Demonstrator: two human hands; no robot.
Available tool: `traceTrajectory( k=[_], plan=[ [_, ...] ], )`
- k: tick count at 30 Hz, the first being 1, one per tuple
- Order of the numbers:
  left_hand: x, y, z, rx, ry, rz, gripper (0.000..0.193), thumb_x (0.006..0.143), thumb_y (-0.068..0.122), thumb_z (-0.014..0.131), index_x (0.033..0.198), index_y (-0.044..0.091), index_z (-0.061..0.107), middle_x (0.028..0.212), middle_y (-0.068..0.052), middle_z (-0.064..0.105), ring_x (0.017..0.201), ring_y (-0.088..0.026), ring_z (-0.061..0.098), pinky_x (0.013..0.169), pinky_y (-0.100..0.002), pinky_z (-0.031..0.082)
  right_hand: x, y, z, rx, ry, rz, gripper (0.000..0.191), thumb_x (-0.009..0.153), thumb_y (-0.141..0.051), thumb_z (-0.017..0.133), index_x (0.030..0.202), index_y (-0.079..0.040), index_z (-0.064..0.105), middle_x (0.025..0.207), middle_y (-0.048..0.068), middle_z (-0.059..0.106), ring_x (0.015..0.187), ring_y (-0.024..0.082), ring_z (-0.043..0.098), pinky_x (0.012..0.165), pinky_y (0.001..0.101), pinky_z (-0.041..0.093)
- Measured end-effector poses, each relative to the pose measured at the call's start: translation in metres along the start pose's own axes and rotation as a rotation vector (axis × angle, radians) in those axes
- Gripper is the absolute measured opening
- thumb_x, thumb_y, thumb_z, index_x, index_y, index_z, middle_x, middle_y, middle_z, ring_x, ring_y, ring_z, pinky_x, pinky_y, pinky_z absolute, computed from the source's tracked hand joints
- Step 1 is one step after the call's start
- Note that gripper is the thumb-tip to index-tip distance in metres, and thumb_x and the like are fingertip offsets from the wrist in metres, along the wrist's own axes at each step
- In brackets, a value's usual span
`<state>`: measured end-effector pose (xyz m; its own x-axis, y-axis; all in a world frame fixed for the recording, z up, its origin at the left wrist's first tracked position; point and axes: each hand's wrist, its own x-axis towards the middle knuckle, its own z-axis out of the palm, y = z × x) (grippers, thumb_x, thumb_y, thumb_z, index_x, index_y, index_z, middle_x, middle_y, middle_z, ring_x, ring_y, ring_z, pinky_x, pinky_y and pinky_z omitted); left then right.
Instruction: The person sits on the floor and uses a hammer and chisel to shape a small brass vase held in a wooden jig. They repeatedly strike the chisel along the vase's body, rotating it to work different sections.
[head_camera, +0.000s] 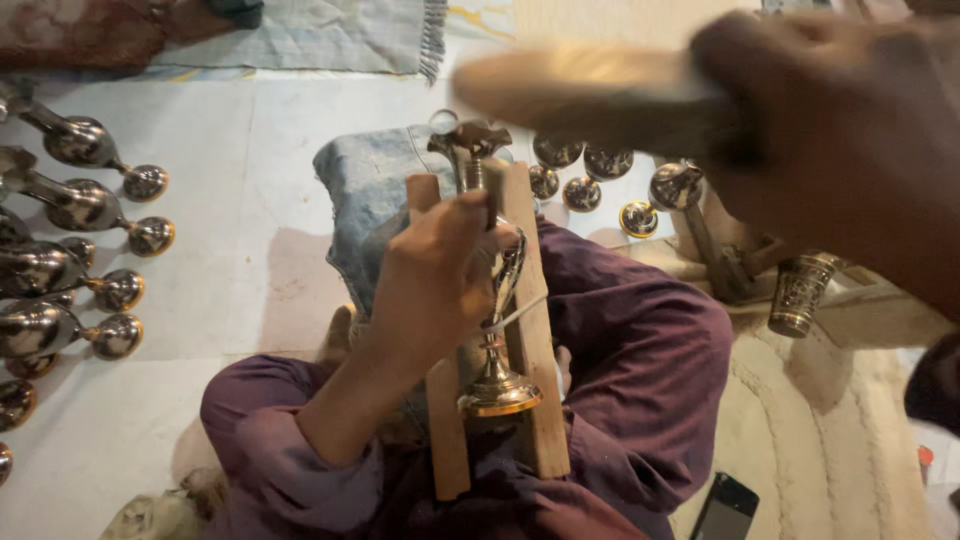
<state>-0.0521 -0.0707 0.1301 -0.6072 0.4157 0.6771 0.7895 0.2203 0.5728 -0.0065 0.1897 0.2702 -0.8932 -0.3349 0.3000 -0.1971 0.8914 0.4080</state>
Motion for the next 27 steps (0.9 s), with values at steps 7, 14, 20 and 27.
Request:
traceTrajectory(
  k=[7, 14, 20, 27],
  plan=[
    [0.006, -0.001, -0.004, 0.098, -0.116, 0.009, 0.035, 0.091, -0.002, 0.068, 0.123, 0.004, 0.056, 0.094, -0.013, 0.068, 0.084, -0.033, 0.071, 0.066, -0.045, 0.054, -0.039, -0.007, 0.016, 0.365, 0.069, 0.249, 0.039, 0.085, -0.014, 0.086, 0.116, 0.003, 0.070, 0.093, 0.020, 0.072, 0.073, 0.030, 0.073, 0.064, 0.0411, 0.058],
    [0.029, -0.012, 0.001, 0.151, -0.389, 0.088, 0.016, 0.102, 0.000, 0.063, 0.116, 0.008, 0.062, 0.079, -0.006, 0.067, 0.067, -0.020, 0.069, 0.058, -0.036, 0.056, -0.072, 0.000, 0.066, 0.294, 0.053, 0.290, 0.020, 0.096, -0.017, 0.077, 0.112, -0.006, 0.072, 0.085, 0.013, 0.073, 0.066, 0.023, 0.071, 0.063, 0.0381, 0.059],
    [0.039, -0.022, 0.000, 0.160, -0.582, 0.236, 0.019, 0.087, 0.002, 0.065, 0.105, 0.007, 0.064, 0.078, -0.005, 0.068, 0.071, -0.021, 0.069, 0.064, -0.039, 0.056, -0.104, -0.019, 0.101, 0.203, 0.209, 0.204, 0.039, 0.083, -0.016, 0.085, 0.113, -0.002, 0.064, 0.088, 0.018, 0.074, 0.070, 0.027, 0.072, 0.059, 0.0406, 0.058],
    [0.021, -0.022, -0.004, 0.046, -0.339, 0.080, 0.019, 0.098, 0.010, 0.069, 0.116, 0.007, 0.065, 0.085, -0.006, 0.072, 0.067, -0.019, 0.070, 0.060, -0.033, 0.057, -0.114, -0.024, 0.110, 0.468, 0.246, 0.310, 0.045, 0.092, -0.025, 0.082, 0.122, -0.001, 0.059, 0.095, 0.018, 0.073, 0.089, 0.028, 0.075, 0.077, 0.0400, 0.064]
  ],
)
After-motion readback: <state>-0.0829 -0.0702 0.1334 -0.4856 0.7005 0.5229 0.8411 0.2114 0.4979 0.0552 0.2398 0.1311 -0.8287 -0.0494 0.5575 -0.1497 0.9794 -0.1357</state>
